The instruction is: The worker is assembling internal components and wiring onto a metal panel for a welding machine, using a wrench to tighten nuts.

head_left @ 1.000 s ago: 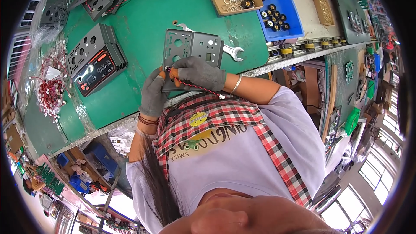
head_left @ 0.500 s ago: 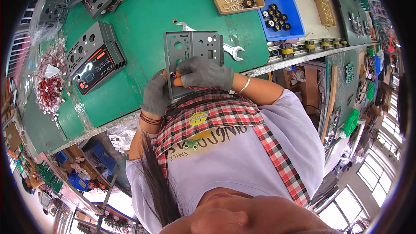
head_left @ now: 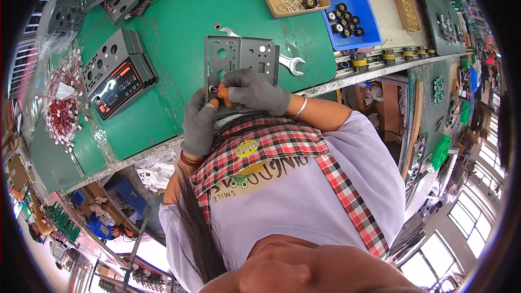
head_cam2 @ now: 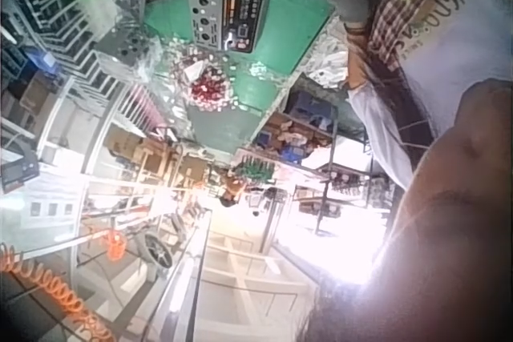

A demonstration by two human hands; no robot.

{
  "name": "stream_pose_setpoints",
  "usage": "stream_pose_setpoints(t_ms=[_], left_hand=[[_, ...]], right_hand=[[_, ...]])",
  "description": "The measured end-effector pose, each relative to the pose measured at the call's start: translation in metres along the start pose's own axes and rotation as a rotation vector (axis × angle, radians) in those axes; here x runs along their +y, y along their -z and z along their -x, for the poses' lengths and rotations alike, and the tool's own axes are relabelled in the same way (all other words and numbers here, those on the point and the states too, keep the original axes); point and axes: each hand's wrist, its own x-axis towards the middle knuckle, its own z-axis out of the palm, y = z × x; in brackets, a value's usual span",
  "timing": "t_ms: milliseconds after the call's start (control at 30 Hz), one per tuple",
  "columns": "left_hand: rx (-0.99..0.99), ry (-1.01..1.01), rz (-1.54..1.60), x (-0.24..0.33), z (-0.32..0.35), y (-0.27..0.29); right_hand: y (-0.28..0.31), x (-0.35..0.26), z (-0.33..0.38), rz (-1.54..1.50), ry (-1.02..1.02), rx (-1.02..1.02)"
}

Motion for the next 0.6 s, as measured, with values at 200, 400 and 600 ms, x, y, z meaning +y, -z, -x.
stream_pose_setpoints(t_ms=[200,400,600], left_hand=[[0.122,-0.392,-0.31,-0.034,-0.005,-0.002],[0.113,0.051,0.616,-0.053,-0.014,0.0],[-0.007,0.086,0.91,-0.06,-0.03,0.004]], right_hand=[[0.029,-0.008,-0.005,0.459,0.319,0.096],[0.153,-0.062,-0.009,1.07,0.509,0.796],[0.183,-0.065,-0.03,1.533,0.089,0.585]])
